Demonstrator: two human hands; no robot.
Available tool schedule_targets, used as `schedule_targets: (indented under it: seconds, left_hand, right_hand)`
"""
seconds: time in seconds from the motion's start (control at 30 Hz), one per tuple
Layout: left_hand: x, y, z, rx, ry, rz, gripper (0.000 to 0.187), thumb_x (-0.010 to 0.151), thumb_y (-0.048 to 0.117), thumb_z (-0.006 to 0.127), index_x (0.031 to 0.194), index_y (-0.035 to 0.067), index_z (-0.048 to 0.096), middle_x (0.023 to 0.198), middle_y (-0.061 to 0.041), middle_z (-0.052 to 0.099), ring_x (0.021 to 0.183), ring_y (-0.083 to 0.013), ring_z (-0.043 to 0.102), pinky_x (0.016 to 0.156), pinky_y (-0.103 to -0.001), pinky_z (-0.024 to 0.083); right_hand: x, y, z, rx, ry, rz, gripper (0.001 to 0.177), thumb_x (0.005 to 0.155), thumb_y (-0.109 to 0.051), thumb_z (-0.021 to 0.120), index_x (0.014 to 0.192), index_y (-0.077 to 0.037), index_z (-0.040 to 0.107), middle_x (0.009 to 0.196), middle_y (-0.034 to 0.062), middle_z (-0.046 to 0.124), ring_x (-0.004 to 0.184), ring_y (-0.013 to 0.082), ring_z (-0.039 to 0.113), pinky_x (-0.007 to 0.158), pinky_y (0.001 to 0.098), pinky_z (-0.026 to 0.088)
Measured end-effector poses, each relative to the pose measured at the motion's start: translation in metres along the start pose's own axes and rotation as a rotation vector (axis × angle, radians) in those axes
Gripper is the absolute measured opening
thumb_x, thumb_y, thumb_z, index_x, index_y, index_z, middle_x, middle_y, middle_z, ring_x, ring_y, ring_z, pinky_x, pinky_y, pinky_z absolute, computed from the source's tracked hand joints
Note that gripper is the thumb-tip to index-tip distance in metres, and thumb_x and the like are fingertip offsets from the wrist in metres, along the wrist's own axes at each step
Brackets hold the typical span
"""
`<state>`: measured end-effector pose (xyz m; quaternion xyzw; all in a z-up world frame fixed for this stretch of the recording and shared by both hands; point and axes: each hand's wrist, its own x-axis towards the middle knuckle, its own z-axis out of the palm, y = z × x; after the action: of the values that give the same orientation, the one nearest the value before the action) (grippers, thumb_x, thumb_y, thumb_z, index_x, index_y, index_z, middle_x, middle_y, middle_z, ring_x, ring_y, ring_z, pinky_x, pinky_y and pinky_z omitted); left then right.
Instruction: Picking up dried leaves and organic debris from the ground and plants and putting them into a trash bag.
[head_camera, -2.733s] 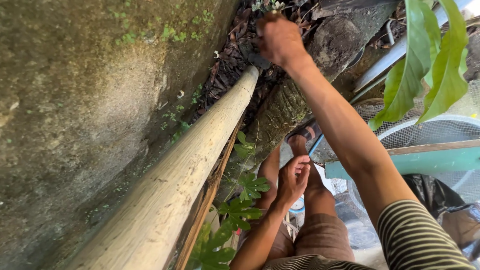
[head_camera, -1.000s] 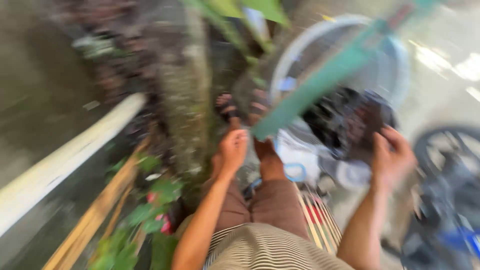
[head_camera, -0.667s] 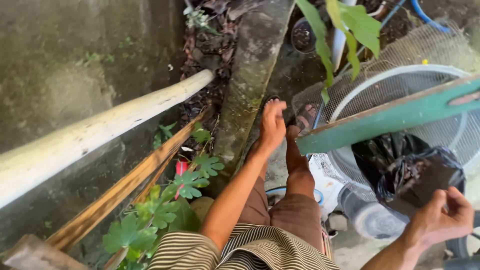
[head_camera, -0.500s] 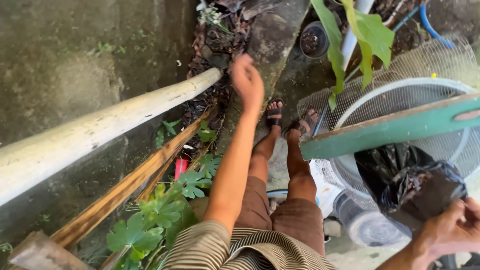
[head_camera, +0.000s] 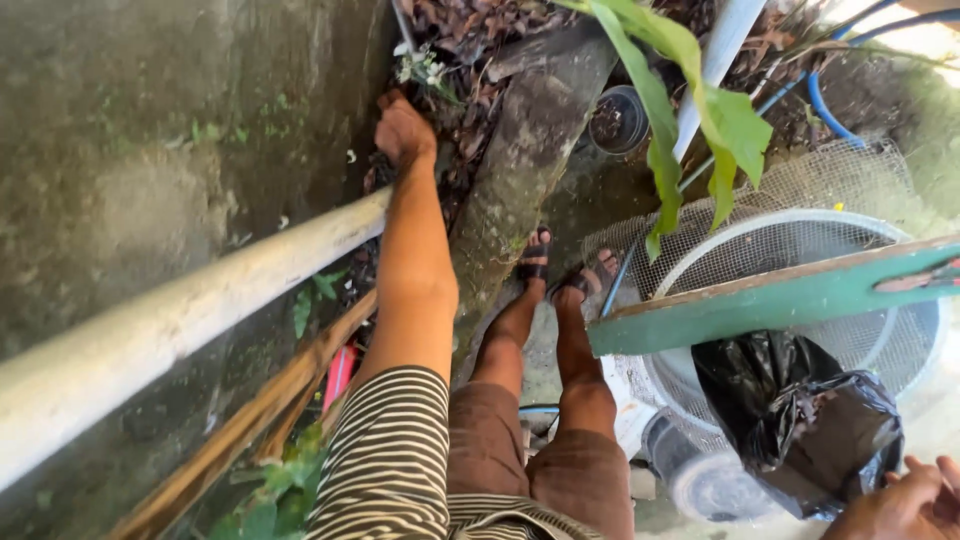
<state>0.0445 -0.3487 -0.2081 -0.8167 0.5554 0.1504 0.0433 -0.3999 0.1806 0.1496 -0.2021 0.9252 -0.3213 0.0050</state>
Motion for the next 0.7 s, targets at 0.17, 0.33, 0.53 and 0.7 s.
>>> schedule_targets:
  seconds: [0.17,0.33,0.53,0.7]
  left_hand:
    - [0.027,-0.021,0.035,0.169,-0.056,0.098,0.014,0.103,0.013,0.057,0.110,0.009,0.069,0.111,-0.013,0.073,0.097,-0.0337,0.074,0.079,-0.044,0.061]
    - [0.051,-0.025,0.049,0.199,0.010,0.102,0.015,0.094,0.017,0.059,0.095,0.011,0.072,0.097,-0.014,0.074,0.089,-0.0348,0.074,0.071,-0.047,0.060]
    - [0.007,-0.029,0.055,1.185,0.389,-0.225,0.021,0.106,0.018,0.053,0.097,0.010,0.070,0.084,-0.012,0.073,0.073,-0.0296,0.068,0.064,-0.040,0.057]
    - [-0.041,0.027,0.010,3.062,0.143,0.140,0.023,0.110,0.007,0.042,0.107,0.002,0.064,0.072,-0.006,0.060,0.063,-0.0210,0.061,0.063,-0.032,0.055]
  right_hand:
    - [0.041,0.199,-0.073,0.097,-0.467,-0.099,0.037,0.109,-0.006,0.043,0.144,0.007,0.046,0.112,0.0186,0.058,0.099,0.0197,0.065,0.085,0.0268,0.056]
    - [-0.014,0.099,-0.018,-0.009,0.001,0.092,0.030,0.108,0.002,0.043,0.132,0.006,0.061,0.106,0.0191,0.070,0.092,0.0198,0.071,0.079,0.0281,0.058]
    - [-0.015,0.019,-0.011,0.041,-0.052,-0.137,0.024,0.104,0.015,0.041,0.121,0.014,0.059,0.103,0.0216,0.068,0.088,0.0215,0.068,0.080,0.0276,0.057]
    - [-0.013,-0.042,0.009,0.015,-0.026,-0.236,0.021,0.102,0.018,0.044,0.113,0.017,0.061,0.100,0.0235,0.069,0.084,0.0241,0.070,0.075,0.0294,0.058]
